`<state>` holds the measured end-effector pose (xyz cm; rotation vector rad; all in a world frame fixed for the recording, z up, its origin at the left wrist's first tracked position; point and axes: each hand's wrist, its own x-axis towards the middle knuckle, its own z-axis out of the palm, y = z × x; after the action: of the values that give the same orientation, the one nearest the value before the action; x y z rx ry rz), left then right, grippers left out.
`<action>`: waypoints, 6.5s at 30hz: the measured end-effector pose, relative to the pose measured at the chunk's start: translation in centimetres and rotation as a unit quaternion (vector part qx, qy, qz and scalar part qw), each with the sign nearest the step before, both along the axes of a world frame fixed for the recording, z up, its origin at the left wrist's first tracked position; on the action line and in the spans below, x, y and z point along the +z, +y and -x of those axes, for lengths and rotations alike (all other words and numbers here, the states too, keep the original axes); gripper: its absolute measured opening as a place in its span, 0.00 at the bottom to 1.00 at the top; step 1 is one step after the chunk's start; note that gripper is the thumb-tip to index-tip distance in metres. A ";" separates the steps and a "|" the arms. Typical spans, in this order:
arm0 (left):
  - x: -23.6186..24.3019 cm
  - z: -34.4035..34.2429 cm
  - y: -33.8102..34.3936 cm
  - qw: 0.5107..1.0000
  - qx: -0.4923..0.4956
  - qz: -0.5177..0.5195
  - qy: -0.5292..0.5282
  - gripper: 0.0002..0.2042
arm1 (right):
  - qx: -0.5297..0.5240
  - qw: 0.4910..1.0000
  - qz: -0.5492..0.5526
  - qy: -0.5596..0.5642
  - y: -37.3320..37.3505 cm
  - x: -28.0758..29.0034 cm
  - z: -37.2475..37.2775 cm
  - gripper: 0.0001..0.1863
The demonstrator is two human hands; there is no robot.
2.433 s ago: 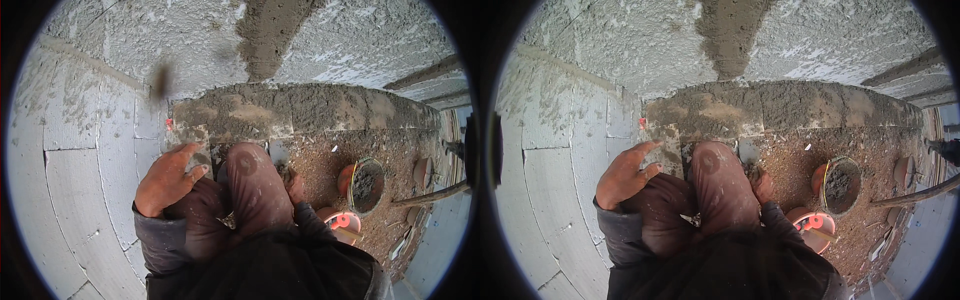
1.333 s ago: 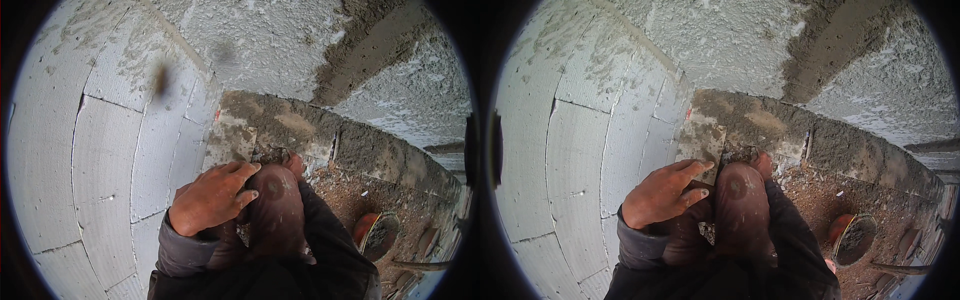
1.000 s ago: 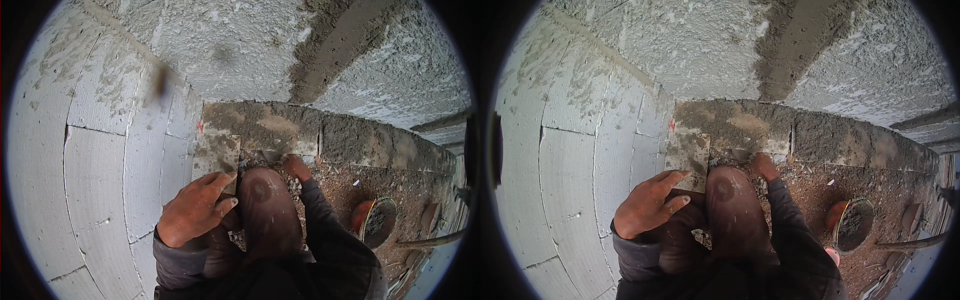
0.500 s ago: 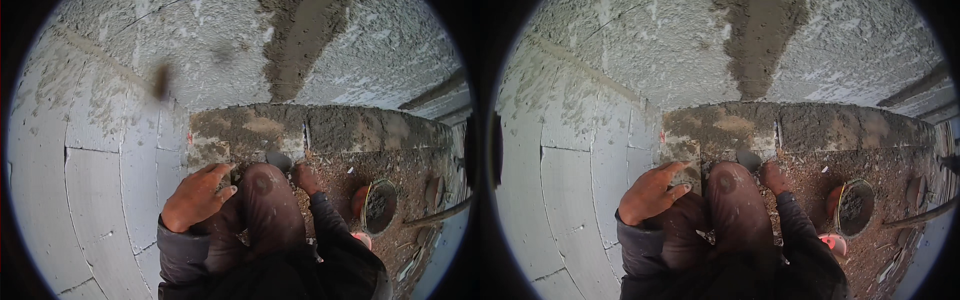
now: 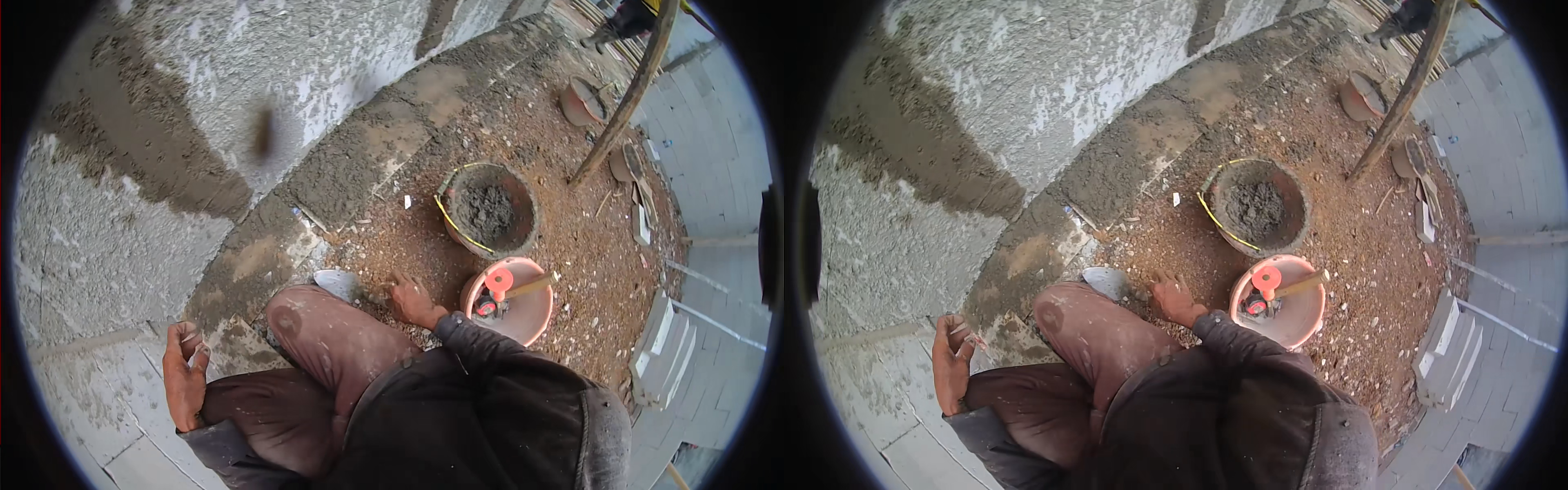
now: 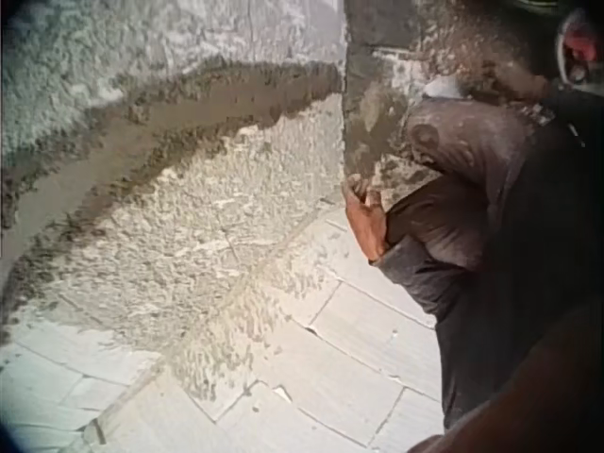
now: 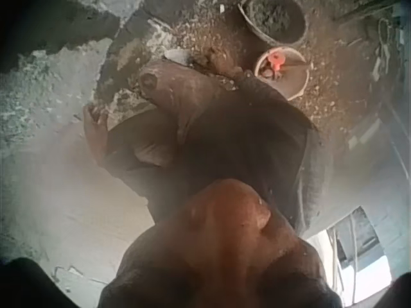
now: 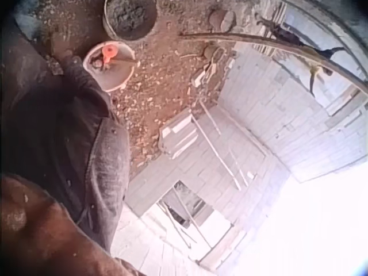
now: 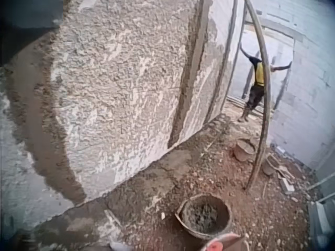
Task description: The person uses a wooden float to smooth wet mortar on a block wall, applies more mortar with a trowel, and uses a hammer to drive a nail into a pipe.
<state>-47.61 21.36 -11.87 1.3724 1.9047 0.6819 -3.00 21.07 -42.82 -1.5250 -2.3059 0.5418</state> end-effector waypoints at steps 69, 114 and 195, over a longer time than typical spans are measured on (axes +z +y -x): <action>-6.4 -0.8 8.6 0.932 -0.226 0.244 0.145 0.16 | -0.309 0.932 0.182 0.054 -13.8 10.5 -20.1 0.23; -15.7 -30.2 -2.1 0.711 -0.083 0.212 -0.665 0.17 | -0.273 0.877 0.299 -0.257 -17.5 -3.8 -28.3 0.11; -18.3 -33.5 -0.8 0.692 -0.185 0.327 -0.616 0.26 | -0.500 0.808 0.288 -0.119 -15.0 -3.0 -25.6 0.16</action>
<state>-14.08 20.58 -30.19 0.4693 0.5866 0.4205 22.63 6.04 -45.80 -2.8863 -1.1177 0.7706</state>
